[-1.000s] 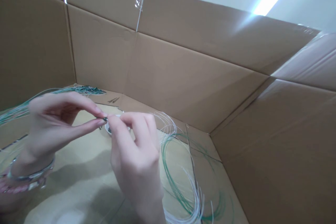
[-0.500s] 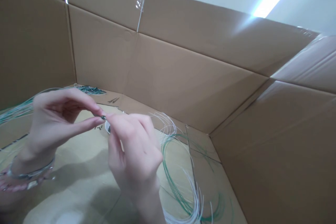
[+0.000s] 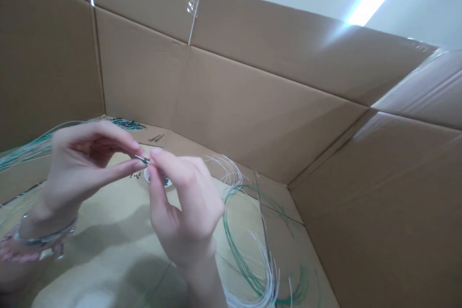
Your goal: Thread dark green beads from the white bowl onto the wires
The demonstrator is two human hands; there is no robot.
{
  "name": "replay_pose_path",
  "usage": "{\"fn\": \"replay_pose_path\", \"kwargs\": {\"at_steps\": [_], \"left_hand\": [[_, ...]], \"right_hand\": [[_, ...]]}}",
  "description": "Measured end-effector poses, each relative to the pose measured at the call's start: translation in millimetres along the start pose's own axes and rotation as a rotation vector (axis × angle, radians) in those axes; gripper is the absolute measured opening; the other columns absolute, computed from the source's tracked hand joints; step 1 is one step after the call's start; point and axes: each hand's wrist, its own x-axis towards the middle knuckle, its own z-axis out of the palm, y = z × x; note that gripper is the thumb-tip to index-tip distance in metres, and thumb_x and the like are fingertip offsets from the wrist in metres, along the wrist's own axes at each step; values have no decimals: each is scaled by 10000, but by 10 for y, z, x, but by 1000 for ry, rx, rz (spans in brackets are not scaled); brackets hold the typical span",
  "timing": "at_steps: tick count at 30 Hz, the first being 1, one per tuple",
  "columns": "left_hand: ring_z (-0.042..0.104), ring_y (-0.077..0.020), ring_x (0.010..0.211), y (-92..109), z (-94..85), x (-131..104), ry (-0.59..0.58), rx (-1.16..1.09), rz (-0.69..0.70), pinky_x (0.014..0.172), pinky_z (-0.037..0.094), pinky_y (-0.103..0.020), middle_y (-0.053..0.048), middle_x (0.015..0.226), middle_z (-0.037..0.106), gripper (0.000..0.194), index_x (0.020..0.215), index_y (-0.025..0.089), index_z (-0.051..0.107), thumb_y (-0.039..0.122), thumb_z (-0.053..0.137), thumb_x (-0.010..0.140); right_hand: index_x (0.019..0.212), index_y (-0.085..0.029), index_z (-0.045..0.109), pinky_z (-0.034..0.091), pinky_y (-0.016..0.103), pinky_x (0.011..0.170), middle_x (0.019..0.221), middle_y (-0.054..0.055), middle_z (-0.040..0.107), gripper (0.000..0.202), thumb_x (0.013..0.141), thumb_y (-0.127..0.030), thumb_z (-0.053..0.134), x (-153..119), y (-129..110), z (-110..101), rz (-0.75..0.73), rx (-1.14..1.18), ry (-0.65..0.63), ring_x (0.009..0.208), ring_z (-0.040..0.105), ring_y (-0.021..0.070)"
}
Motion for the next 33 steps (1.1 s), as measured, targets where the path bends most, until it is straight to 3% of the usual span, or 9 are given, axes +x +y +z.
{"fn": "replay_pose_path", "kwargs": {"at_steps": [8,13,18,23,26,30,32,33], "left_hand": [[667,-99,657,20,23,4,14,65,7,589,583,-149,20,741,715,273,833,199,709,-21,718,673],[670,-117,644,2,19,22,94,174,6,576,582,-191,10,721,712,136,785,208,708,91,725,717],[650,-103,622,-15,17,37,0,252,-7,550,546,-162,8,713,697,69,765,195,684,126,689,764],[612,-102,640,-27,29,36,-41,335,16,567,512,-185,6,723,662,52,774,195,648,149,649,800],[592,-95,653,-68,-56,61,74,398,26,577,496,-184,8,737,643,29,790,197,648,177,640,809],[576,-81,644,-162,-247,131,246,432,27,563,466,-168,17,724,633,17,781,197,653,202,657,797],[586,-90,642,-194,-298,164,199,460,5,567,471,-175,13,717,640,30,765,191,653,209,664,787],[593,-97,642,-201,-301,175,141,474,-13,567,475,-179,9,715,645,43,754,187,652,214,664,784]], "right_hand": [[1093,-241,608,601,242,625,870,-25,721,449,718,-5,680,10,19,-6,32,-31,21,707,686,112],[986,-221,625,598,187,597,803,-46,706,247,768,-108,660,10,65,13,190,24,-138,670,675,82],[938,-221,646,593,179,615,850,-40,721,198,782,-99,642,11,71,53,155,20,-119,691,672,72],[823,-192,646,558,182,599,729,-51,695,85,791,-117,622,26,51,48,246,-37,-160,616,636,62],[739,-190,622,529,222,594,678,-43,670,60,788,-169,597,23,109,-53,367,-157,-335,602,622,86],[678,-203,644,500,285,584,641,-17,677,95,716,-123,609,-6,254,-235,502,-389,-877,617,654,158],[811,-207,678,517,329,645,756,23,715,143,696,-129,644,-10,316,-244,478,-401,-965,731,686,206],[943,-210,665,525,353,708,881,50,724,241,707,-164,663,-8,340,-213,460,-337,-934,838,686,222]]}}
